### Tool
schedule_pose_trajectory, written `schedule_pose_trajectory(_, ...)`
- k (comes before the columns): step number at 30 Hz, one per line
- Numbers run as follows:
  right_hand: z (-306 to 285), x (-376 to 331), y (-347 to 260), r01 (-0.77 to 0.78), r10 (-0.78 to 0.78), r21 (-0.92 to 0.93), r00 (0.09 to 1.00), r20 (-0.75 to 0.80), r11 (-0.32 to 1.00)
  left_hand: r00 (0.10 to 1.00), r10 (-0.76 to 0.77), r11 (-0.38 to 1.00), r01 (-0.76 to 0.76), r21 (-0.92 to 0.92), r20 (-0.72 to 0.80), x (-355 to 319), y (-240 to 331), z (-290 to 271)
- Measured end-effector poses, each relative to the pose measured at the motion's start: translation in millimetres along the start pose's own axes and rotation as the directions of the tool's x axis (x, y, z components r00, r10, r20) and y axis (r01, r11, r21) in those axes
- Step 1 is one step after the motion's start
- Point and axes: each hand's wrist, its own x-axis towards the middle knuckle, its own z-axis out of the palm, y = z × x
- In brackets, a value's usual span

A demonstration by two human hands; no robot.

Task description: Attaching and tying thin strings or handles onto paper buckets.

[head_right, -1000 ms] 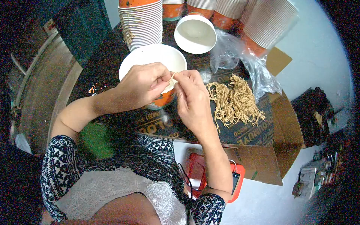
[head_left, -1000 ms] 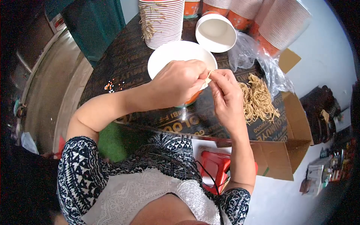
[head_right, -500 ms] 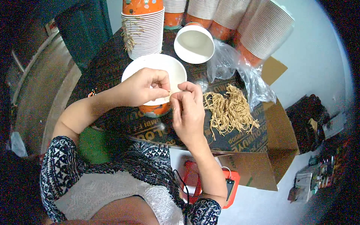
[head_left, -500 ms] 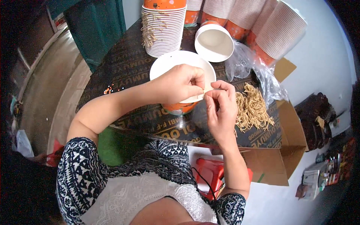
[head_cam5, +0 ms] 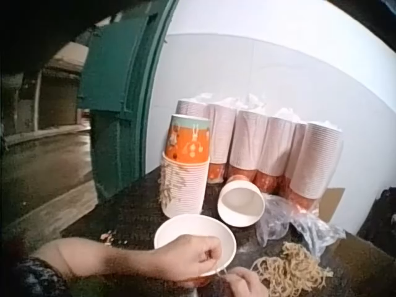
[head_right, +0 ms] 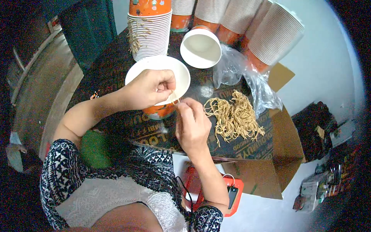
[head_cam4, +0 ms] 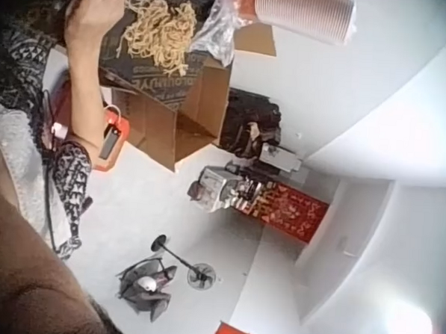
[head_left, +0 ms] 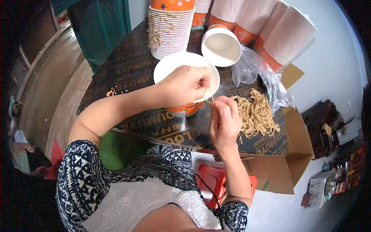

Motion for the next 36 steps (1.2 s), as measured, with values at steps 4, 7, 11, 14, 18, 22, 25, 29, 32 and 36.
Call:
schedule_pose_trajectory(4, 4, 1, -5, -0.354, 0.348, 0.185, 0.935, 0.065, 0.917, 0.993, 0.12, 0.99, -0.121, 0.066, 0.02, -5, 4, -3)
schedule_pose_trajectory(7, 9, -1, -5, -0.508, 0.509, 0.337, 0.856, 0.096, 0.792, 0.987, 0.075, 0.996, -0.08, 0.026, 0.141, -6, 8, -7)
schedule_pose_trajectory(11, 12, 4, -6, -0.578, 0.602, 0.443, 0.792, 0.101, 0.686, 0.987, 0.064, 0.998, -0.06, -0.034, 0.15, -8, 7, -7)
schedule_pose_trajectory(14, 16, 6, -6, -0.574, 0.616, 0.455, 0.785, 0.067, 0.681, 0.989, 0.052, 0.992, -0.036, -0.117, 0.139, -6, 7, -5)
schedule_pose_trajectory(18, 16, 6, -6, -0.516, 0.545, 0.336, 0.839, 0.011, 0.788, 0.989, 0.016, 0.985, 0.011, -0.175, 0.148, -5, 9, -7)
schedule_pose_trajectory(22, 11, 10, -6, -0.351, 0.357, 0.184, 0.934, 0.004, 0.918, 0.984, 0.0, 0.991, 0.025, -0.135, 0.181, -5, 10, -8)
schedule_pose_trajectory(25, 8, 12, -7, -0.252, 0.252, 0.128, 0.968, 0.016, 0.959, 0.98, -0.062, 0.987, 0.088, -0.138, 0.188, -3, 11, -9)
schedule_pose_trajectory(29, 2, 14, -17, -0.284, 0.275, 0.148, 0.958, 0.076, 0.947, 0.983, -0.065, 0.984, 0.091, -0.154, 0.17, -5, 12, -9)
schedule_pose_trajectory(32, 4, 14, -18, -0.302, 0.295, 0.143, 0.953, 0.069, 0.942, 0.994, -0.02, 0.985, 0.038, -0.168, 0.111, -6, 8, -6)
schedule_pose_trajectory(36, 9, 8, -17, -0.385, 0.386, 0.268, 0.921, 0.052, 0.883, 0.997, 0.005, 0.99, 0.007, -0.14, 0.083, -6, 3, -3)
